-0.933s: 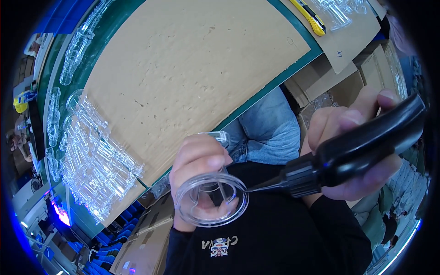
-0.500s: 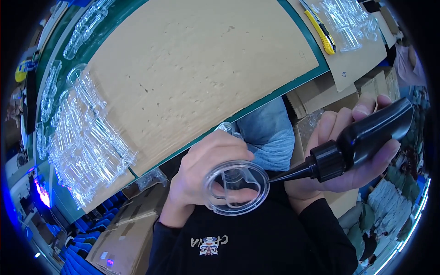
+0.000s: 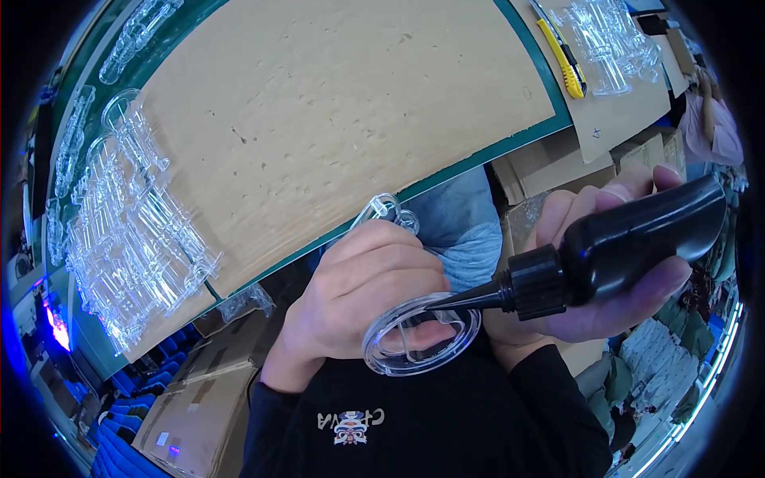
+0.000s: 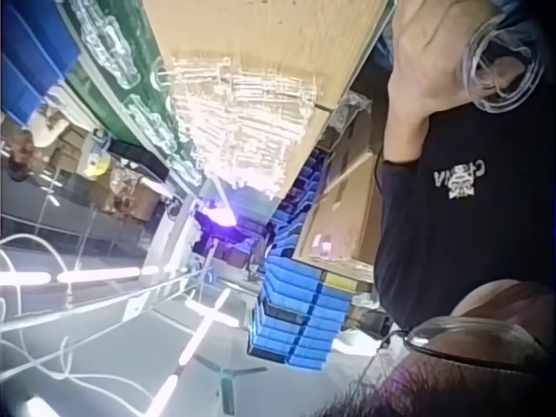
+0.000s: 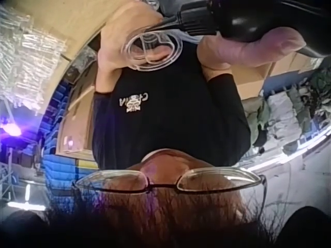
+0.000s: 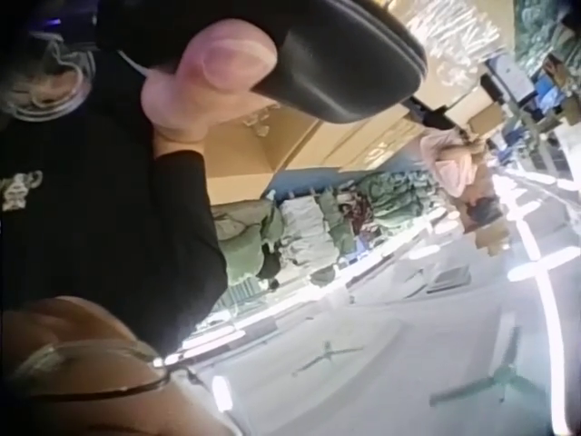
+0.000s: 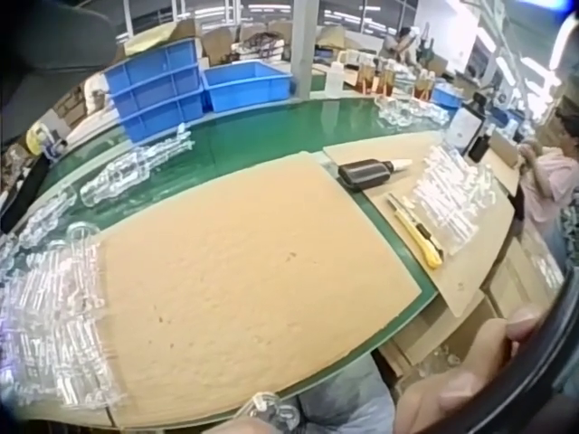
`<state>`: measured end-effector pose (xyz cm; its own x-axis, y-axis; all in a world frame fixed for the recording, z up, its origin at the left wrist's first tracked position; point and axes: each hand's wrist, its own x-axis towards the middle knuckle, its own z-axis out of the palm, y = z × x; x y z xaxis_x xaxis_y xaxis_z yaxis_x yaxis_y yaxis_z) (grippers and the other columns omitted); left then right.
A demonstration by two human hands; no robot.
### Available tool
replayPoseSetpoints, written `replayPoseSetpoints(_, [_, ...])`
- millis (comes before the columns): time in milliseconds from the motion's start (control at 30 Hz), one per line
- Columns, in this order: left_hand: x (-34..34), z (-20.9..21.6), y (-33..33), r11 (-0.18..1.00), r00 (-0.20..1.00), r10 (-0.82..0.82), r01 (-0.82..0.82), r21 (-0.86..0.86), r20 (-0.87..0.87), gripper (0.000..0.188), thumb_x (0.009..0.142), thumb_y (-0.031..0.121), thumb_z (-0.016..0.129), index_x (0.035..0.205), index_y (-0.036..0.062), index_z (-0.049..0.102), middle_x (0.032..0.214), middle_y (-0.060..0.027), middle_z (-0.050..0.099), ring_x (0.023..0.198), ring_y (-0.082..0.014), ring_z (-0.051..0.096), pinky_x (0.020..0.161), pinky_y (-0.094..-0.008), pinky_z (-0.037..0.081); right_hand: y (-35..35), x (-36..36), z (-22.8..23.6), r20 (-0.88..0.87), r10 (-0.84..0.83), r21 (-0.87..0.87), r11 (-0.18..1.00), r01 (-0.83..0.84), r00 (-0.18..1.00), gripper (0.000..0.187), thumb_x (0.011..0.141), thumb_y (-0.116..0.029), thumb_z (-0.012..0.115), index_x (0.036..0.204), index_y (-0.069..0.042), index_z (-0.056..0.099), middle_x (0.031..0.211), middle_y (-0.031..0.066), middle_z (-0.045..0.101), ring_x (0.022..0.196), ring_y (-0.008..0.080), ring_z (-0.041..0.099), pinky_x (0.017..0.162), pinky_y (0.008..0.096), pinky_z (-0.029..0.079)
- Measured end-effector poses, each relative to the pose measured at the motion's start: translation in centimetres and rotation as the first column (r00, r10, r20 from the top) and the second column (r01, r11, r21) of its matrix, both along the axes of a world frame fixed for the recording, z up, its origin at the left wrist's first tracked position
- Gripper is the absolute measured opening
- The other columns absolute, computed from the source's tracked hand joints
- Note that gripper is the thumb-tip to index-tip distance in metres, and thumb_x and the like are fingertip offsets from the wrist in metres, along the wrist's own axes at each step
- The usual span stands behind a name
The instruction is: Apply adhesive from a squeeze bottle to a lid and assemble it onto a plastic mug on a factory line.
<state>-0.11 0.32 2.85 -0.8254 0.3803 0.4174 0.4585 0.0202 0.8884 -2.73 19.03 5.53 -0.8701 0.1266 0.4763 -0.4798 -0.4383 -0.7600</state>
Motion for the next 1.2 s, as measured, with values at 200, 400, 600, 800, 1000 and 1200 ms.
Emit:
replayPoseSetpoints(200, [0.1, -0.1, 0.0, 1.000, 1.000, 0.008, -0.008, 0.006, -0.014, 0.027, 0.070, 0.018, 0.079, 0.090, 0.0029, 0.067, 0.088, -0.0064, 0.065, 0.080, -0.0228, 0.058, 0.073, -0.0327, 0.048, 0.1, 0.3, -0.6, -0.023, -0.016, 0.011, 1.000, 0.017, 1.000, 0.063, 0.092, -0.051, 0.049, 0.134, -0.006, 0.035, 0.104, 0.0145, 0.065, 0.048, 0.0079, 0.054, 0.038, 0.0197, 0.036])
replayPoseSetpoints(400, [0.1, 0.0, -0.2, 1.000, 1.000, 0.003, -0.003, 0.010, -0.002, 0.026, 0.070, 0.018, 0.079, 0.089, 0.0036, 0.067, 0.088, -0.0060, 0.065, 0.081, -0.0223, 0.058, 0.073, -0.0329, 0.048, 0.4, 0.3, -0.6, -0.032, 0.063, -0.036, 0.997, -0.064, 0.998, 0.063, 0.093, -0.051, 0.050, 0.135, -0.007, 0.033, 0.106, 0.0142, 0.064, 0.046, 0.0090, 0.054, 0.038, 0.0194, 0.037])
replayPoseSetpoints(600, [0.2, -0.1, -0.2, 0.999, 1.000, 0.020, -0.020, 0.025, -0.015, 0.026, 0.070, 0.018, 0.079, 0.088, 0.0039, 0.067, 0.088, -0.0055, 0.065, 0.081, -0.0220, 0.058, 0.073, -0.0328, 0.048, 0.5, 0.0, -0.7, -0.122, 0.080, 0.015, 0.997, -0.079, 0.989, 0.062, 0.093, -0.050, 0.050, 0.135, -0.007, 0.032, 0.108, 0.0139, 0.063, 0.044, 0.0102, 0.053, 0.037, 0.0188, 0.037])
replayPoseSetpoints(800, [0.2, -0.1, -0.3, 0.999, 0.999, 0.028, -0.028, 0.016, -0.021, 0.027, 0.069, 0.018, 0.080, 0.088, 0.0046, 0.068, 0.087, -0.0052, 0.066, 0.080, -0.0220, 0.058, 0.072, -0.0330, 0.048, -1.0, 0.6, 0.0, 0.018, -0.213, -0.100, 0.972, 0.214, 0.977, 0.061, 0.094, -0.049, 0.050, 0.134, -0.007, 0.032, 0.107, 0.0136, 0.063, 0.043, 0.0103, 0.052, 0.037, 0.0184, 0.037])
replayPoseSetpoints(1000, [0.3, -0.1, -0.3, 0.998, 0.998, 0.060, -0.060, 0.022, -0.018, 0.028, 0.066, 0.017, 0.082, 0.088, 0.0055, 0.068, 0.086, -0.0047, 0.066, 0.080, -0.0219, 0.059, 0.072, -0.0331, 0.049, -1.0, 0.7, 0.2, 0.008, -0.381, 0.029, 0.924, 0.380, 0.925, 0.060, 0.093, -0.049, 0.050, 0.133, -0.008, 0.032, 0.106, 0.0138, 0.063, 0.042, 0.0100, 0.051, 0.036, 0.0184, 0.037])
replayPoseSetpoints(1200, [0.4, -0.1, -0.3, 0.995, 0.995, 0.094, -0.094, 0.021, -0.012, 0.031, 0.063, 0.016, 0.084, 0.088, 0.0068, 0.068, 0.086, -0.0044, 0.067, 0.079, -0.0215, 0.059, 0.072, -0.0330, 0.050, 0.5, 0.7, -0.4, -0.056, -0.226, 0.042, 0.973, 0.228, 0.973, 0.059, 0.093, -0.048, 0.053, 0.132, -0.009, 0.033, 0.105, 0.0140, 0.064, 0.042, 0.0094, 0.051, 0.036, 0.0184, 0.036])
